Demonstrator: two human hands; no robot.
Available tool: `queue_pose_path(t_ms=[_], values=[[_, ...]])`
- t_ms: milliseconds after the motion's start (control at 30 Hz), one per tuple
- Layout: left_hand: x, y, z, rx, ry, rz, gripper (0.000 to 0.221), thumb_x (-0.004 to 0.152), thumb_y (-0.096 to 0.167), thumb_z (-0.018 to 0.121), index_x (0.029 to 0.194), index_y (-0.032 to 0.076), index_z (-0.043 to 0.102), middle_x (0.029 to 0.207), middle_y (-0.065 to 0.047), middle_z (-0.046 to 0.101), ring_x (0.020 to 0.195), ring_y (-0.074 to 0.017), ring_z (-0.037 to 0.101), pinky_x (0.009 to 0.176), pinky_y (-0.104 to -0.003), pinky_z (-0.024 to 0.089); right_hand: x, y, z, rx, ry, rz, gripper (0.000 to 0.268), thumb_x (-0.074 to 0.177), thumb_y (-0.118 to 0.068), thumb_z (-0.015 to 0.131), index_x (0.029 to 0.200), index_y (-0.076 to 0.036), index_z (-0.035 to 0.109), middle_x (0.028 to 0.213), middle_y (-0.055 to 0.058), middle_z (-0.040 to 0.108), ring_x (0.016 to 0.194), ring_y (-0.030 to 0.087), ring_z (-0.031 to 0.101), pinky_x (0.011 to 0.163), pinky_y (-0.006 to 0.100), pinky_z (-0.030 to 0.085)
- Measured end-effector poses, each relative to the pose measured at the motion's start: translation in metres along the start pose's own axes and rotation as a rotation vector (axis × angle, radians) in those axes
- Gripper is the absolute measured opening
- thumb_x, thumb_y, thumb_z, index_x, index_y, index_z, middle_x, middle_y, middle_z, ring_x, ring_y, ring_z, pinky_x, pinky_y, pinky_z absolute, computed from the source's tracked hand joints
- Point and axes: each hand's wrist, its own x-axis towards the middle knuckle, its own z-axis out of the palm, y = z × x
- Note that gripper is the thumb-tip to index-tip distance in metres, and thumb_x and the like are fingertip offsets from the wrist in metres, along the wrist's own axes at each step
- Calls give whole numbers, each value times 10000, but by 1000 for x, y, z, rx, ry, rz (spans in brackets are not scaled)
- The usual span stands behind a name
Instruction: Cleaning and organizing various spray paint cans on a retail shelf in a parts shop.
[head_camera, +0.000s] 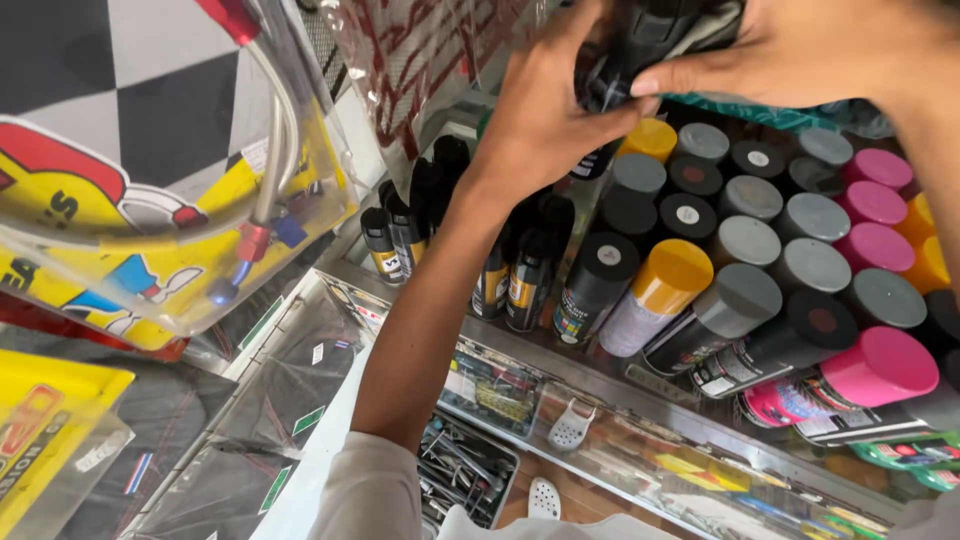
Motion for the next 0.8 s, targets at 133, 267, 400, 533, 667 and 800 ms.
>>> queue_pose_path(t_ms=[133,267,400,533,667,800], values=[[-4,-22,8,-40,-14,-22,732,767,98,908,1373,82,498,1147,-90,791,954,-204,783,874,-321,617,10,29,2,97,-34,24,161,949,-76,775,1071,9,713,668,84,650,448,183,457,355,327,336],[-8,-33,14,-108,-50,-72,624,748,51,887,1284,54,567,1137,-111,767,998,-209,768,854,-323,632,8,50,-6,44,-42,-91,120,1058,-117,686,1015,-6,675,608,71,549,427,176,419,390,305,323],[-13,-39,23,-198,-103,-137,593,729,28,867,1253,57,589,1104,-94,759,897,-182,745,625,-260,648,10,39,-1,1,-1,8,245,881,-75,849,1052,-6,688,702,98,657,465,208,534,387,317,402],[-18,-36,25,-140,-134,-149,544,733,55,875,1202,-3,607,1019,-70,767,806,-140,705,671,-266,580,21,10,3,-3,-71,-118,771,753,-8,811,1489,-91,598,1197,105,721,779,246,694,646,355,570],[-30,-47,32,-65,-151,-184,477,681,74,873,1085,-28,641,950,-106,757,771,-190,700,755,-305,583,30,-10,2,-167,-275,139,694,720,-91,802,1383,-249,670,988,38,794,599,278,681,570,413,562],[-43,-53,37,-16,-160,-275,502,680,124,848,1120,-17,652,979,-114,776,813,-217,750,764,-315,598,39,-10,10,-195,-371,163,615,712,-136,796,1311,-251,716,889,38,835,611,262,705,606,392,581]])
